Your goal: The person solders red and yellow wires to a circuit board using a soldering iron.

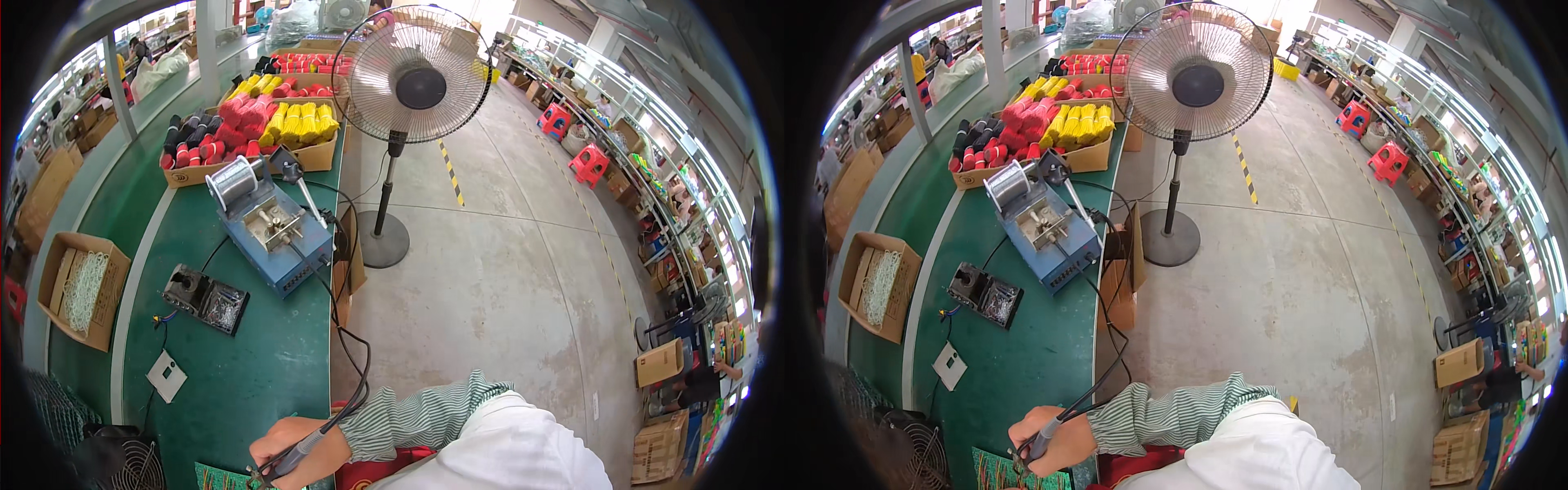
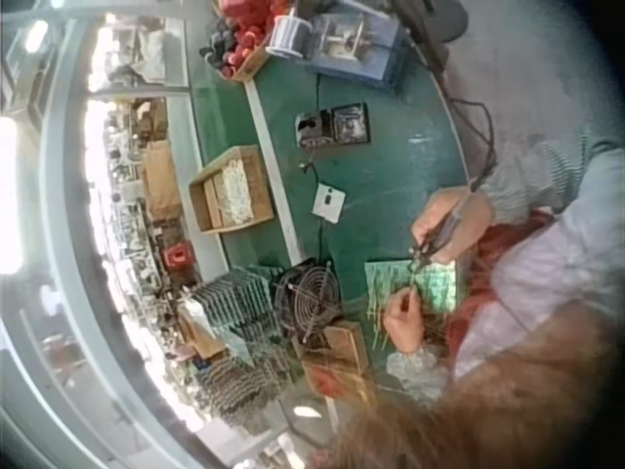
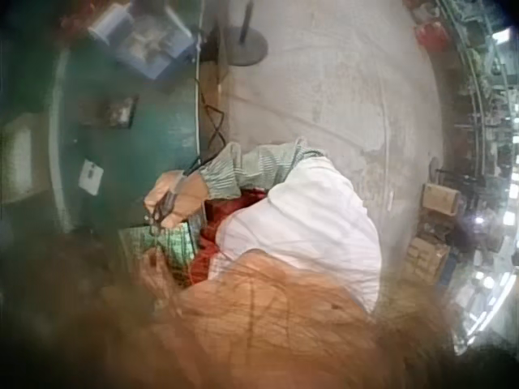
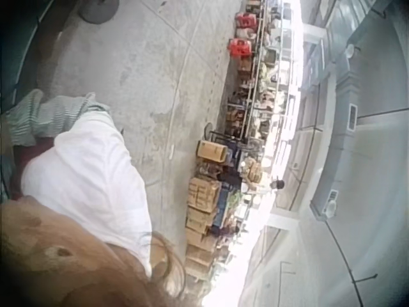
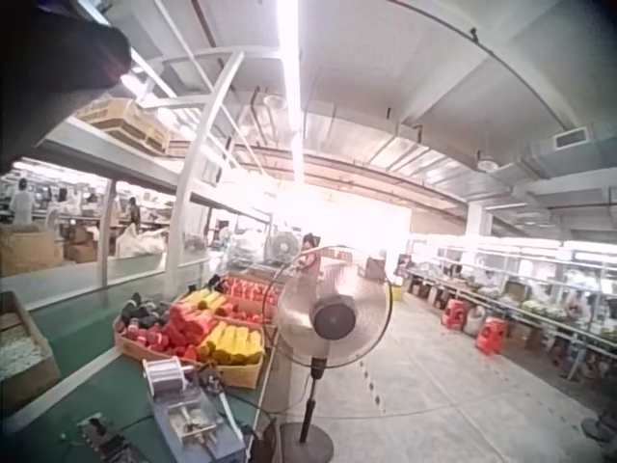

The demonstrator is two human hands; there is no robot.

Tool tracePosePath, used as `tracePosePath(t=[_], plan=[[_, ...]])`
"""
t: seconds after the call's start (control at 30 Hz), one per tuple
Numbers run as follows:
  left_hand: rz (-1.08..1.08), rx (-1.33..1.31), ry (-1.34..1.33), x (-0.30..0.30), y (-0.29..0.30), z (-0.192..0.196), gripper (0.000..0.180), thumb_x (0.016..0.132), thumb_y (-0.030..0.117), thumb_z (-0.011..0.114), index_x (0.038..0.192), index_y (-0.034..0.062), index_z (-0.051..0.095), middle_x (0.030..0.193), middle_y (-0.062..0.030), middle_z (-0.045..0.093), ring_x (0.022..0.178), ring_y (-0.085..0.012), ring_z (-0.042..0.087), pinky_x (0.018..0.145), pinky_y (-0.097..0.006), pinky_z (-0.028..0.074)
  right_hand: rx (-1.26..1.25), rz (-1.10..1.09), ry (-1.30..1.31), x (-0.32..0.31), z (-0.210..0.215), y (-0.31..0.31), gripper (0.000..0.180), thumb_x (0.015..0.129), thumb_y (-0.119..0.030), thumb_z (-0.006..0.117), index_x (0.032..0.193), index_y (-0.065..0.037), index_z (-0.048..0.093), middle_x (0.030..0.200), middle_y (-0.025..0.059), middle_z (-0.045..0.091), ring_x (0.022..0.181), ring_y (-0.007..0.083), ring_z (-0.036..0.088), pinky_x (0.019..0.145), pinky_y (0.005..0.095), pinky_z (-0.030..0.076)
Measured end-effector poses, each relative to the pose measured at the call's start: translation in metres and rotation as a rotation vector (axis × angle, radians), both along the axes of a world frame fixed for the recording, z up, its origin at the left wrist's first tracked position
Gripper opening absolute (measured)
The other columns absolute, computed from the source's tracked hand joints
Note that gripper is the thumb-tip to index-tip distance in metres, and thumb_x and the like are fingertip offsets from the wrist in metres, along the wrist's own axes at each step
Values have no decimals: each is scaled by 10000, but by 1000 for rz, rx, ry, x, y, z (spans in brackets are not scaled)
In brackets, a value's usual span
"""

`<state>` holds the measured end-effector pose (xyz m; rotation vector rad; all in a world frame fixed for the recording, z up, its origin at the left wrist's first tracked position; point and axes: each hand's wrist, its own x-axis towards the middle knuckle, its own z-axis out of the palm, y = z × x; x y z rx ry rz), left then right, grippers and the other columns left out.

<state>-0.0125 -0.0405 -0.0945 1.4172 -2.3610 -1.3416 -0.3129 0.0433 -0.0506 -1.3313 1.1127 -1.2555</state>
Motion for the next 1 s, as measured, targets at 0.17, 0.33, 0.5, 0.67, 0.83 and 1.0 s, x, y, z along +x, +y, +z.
tracePosePath(t=[0.17, 0.33, 0.5, 0.67, 0.83, 1.0], plan=[[-6, -278, -197, -58, 19, 63, 212, 931, 210, 565, 892, 16, 640, 867, -140, 627, 809, -297, 591, 794, -438, 478, -12, 12, -7, -2, -2, 0, 235, 668, -183, 634, 768, -4, 519, 692, 104, 584, 636, 255, 566, 576, 376, 433], [-180, -426, -139, -42, 7, 63, 192, 897, 198, 602, 978, 34, 661, 962, -173, 652, 857, -334, 609, 779, -424, 492, -50, -29, -70, 6, -7, 1, 243, 666, -185, 631, 772, -4, 508, 703, 97, 585, 647, 245, 568, 583, 376, 435], [-90, -368, -321, -24, 12, 61, 199, 897, 209, 612, 1016, 61, 669, 1001, -163, 648, 947, -316, 596, 867, -447, 480, -209, -7, -67, 6, -10, 0, 176, 796, -195, 686, 874, -69, 591, 698, 98, 624, 607, 257, 623, 554, 330, 479], [162, -607, -39, -46, 2, 99, 33, 787, -2, 653, 802, -31, 649, 712, -132, 572, 632, -247, 560, 573, -321, 433, -29, -35, 160, -12, 17, 9, 199, 789, -205, 707, 903, -71, 614, 688, 81, 627, 617, 237, 637, 570, 318, 495], [11, -454, 2, -68, 4, 72, 91, 769, 82, 704, 809, 11, 663, 734, -103, 609, 655, -261, 604, 599, -349, 473, 16, -88, 199, -13, 6, 2, 175, 719, -106, 737, 817, -32, 613, 635, 42, 616, 549, 93, 583, 513, 245, 453], [46, -410, 12, -59, 4, 51, 98, 787, 111, 693, 795, 20, 659, 711, -93, 590, 628, -243, 589, 576, -347, 458, 44, -76, 204, -4, 7, -5, 197, 699, -91, 743, 814, -3, 610, 638, 47, 615, 539, 94, 573, 515, 235, 449]])
